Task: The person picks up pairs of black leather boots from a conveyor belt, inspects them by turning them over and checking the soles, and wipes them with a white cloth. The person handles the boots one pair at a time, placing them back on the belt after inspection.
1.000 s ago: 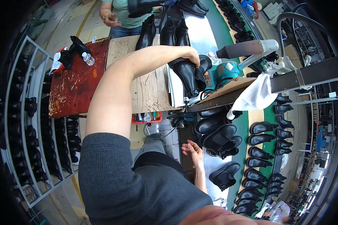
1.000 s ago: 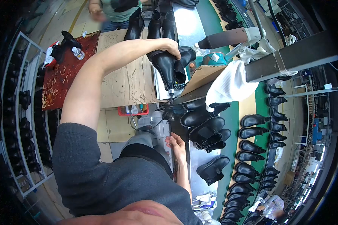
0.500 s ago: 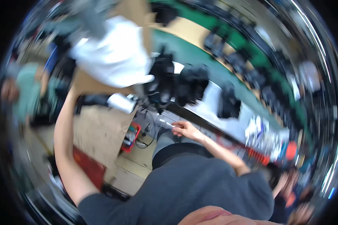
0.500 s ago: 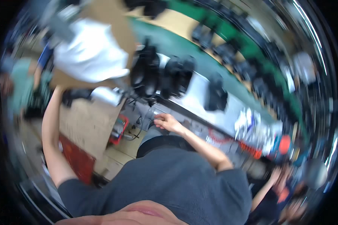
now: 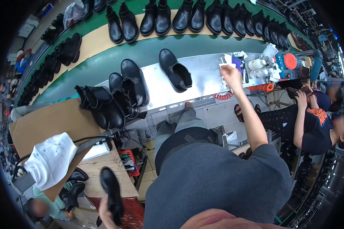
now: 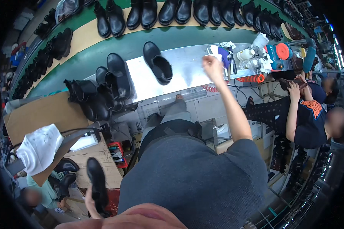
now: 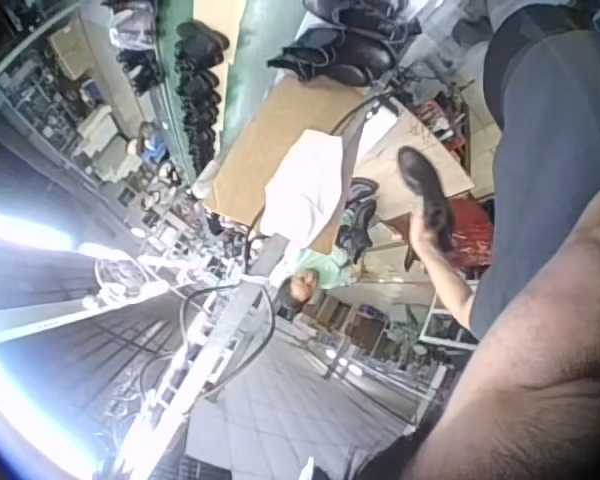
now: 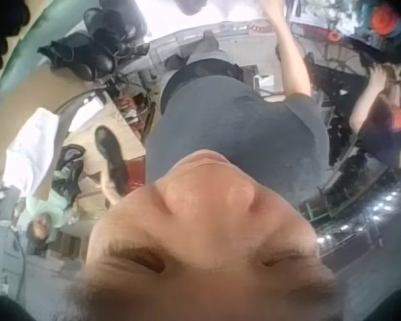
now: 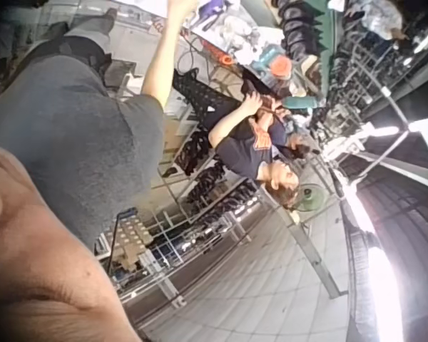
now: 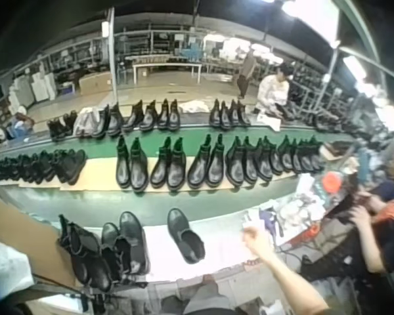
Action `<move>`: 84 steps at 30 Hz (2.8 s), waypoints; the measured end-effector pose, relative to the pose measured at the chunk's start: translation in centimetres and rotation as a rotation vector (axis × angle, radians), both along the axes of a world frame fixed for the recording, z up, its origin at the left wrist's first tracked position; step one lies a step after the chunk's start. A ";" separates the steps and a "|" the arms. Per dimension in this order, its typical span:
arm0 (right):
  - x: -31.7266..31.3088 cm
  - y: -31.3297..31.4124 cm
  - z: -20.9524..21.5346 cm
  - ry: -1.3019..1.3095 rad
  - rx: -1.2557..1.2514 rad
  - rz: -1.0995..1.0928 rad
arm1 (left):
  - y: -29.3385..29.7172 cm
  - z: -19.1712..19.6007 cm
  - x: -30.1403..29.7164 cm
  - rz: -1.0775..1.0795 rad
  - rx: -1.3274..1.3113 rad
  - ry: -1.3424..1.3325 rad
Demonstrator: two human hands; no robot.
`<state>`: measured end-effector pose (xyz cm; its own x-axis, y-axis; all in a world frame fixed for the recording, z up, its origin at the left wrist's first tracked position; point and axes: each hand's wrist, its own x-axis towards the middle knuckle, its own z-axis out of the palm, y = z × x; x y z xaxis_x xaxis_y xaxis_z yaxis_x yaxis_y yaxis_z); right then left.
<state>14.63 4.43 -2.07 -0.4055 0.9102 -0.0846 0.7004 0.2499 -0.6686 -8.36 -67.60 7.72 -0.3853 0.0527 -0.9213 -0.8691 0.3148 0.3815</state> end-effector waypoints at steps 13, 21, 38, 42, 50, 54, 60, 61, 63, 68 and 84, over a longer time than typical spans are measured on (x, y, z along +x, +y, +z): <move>13.1 12.7 -11.4 -0.422 0.054 -0.136 | 38.2 0.2 4.3 -0.548 0.317 0.313; 13.3 9.3 -12.5 -0.225 0.061 -0.129 | 61.6 3.3 4.9 -0.822 0.465 0.689; 15.8 9.3 -7.6 -0.489 -0.318 -0.230 | 68.7 -3.2 5.0 -0.584 0.739 -0.285; 15.9 4.2 10.9 0.057 -0.436 -0.237 | 68.1 -2.6 4.7 -0.483 0.796 -0.298; 8.6 0.6 18.1 -0.097 -0.392 0.382 | 66.2 -2.4 6.3 -0.529 0.783 -0.346; 5.7 0.9 14.1 0.041 -0.509 0.318 | 65.4 -0.7 7.5 -0.573 0.696 -0.186; 5.6 -0.7 10.4 0.187 -0.624 0.382 | 66.2 -6.0 1.2 -0.660 0.839 0.065; 5.7 -0.7 10.0 0.212 -0.649 0.382 | 67.2 -6.4 0.1 -0.662 0.930 0.083; 5.1 -0.8 9.7 0.220 -0.649 0.405 | 69.3 -3.9 1.3 -0.412 1.084 0.587; 4.4 -1.3 10.3 0.253 -0.624 0.395 | 70.3 -4.3 -0.1 -0.713 1.462 0.548; 3.0 -1.9 9.4 0.342 -0.353 0.554 | 70.7 -5.5 1.5 -0.689 1.227 0.578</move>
